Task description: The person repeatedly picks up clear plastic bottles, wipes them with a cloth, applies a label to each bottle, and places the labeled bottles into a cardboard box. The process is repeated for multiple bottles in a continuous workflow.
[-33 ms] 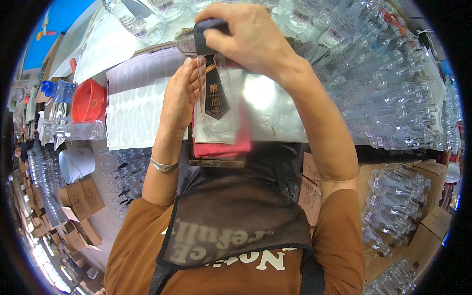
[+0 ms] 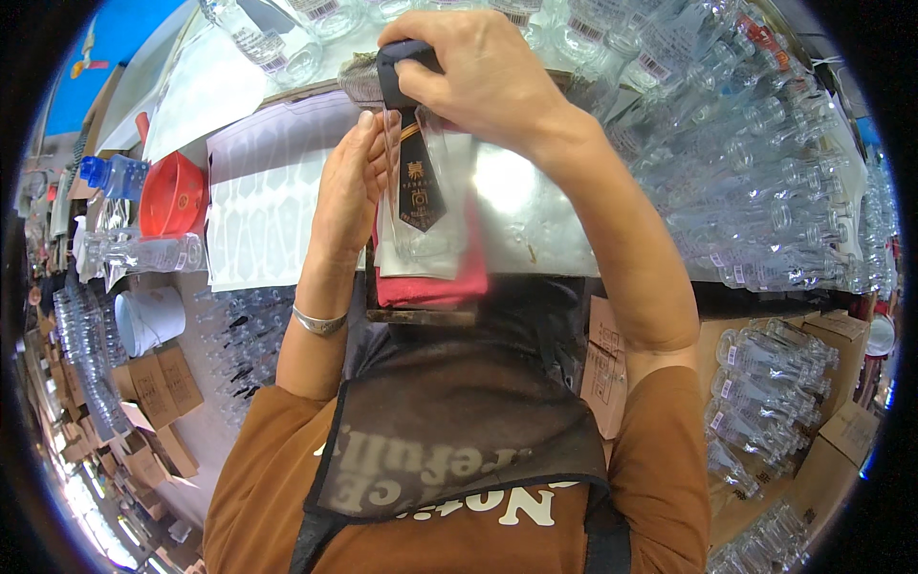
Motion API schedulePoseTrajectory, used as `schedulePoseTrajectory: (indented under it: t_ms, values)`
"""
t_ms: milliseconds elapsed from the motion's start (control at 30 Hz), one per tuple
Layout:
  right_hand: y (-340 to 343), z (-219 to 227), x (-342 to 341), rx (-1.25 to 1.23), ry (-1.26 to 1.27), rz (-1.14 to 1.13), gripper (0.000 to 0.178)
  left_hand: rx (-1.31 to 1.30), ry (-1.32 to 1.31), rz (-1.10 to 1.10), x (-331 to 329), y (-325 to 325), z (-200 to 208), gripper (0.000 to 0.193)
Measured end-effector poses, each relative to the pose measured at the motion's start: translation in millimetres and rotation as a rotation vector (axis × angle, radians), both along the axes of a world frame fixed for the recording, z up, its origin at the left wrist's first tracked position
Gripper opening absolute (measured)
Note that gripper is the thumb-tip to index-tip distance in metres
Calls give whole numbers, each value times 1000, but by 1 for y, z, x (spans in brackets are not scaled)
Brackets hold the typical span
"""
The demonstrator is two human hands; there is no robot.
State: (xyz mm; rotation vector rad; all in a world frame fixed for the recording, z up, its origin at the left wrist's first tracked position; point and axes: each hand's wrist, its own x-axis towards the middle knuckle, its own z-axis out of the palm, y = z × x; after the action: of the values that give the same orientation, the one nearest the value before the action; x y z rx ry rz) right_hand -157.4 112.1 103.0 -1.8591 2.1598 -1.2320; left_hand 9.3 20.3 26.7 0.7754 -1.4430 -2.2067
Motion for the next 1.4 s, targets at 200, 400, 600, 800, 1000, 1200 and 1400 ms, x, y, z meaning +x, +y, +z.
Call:
schedulePoseTrajectory:
  t_ms: [200,400,600,800,1000,1200,1400]
  values:
    - [18,-12,24,-184,194,146,27,53,45,45,2,-1,1,55]
    - [35,-16,47,-218,166,173,31,38,58,-33,4,-9,-10,64]
    - [48,-16,43,-135,11,268,29,12,44,17,2,-7,0,73]
    - [49,-35,21,-192,-180,114,27,-30,8,-29,1,-12,-3,74]
    - [65,-19,32,-94,-327,151,29,-18,7,34,13,-10,-3,67]
    - [36,-24,58,-123,325,133,23,-135,-4,65,27,-10,0,63]
    - [64,-11,95,-111,91,297,28,-162,-34,108,39,-5,2,62]
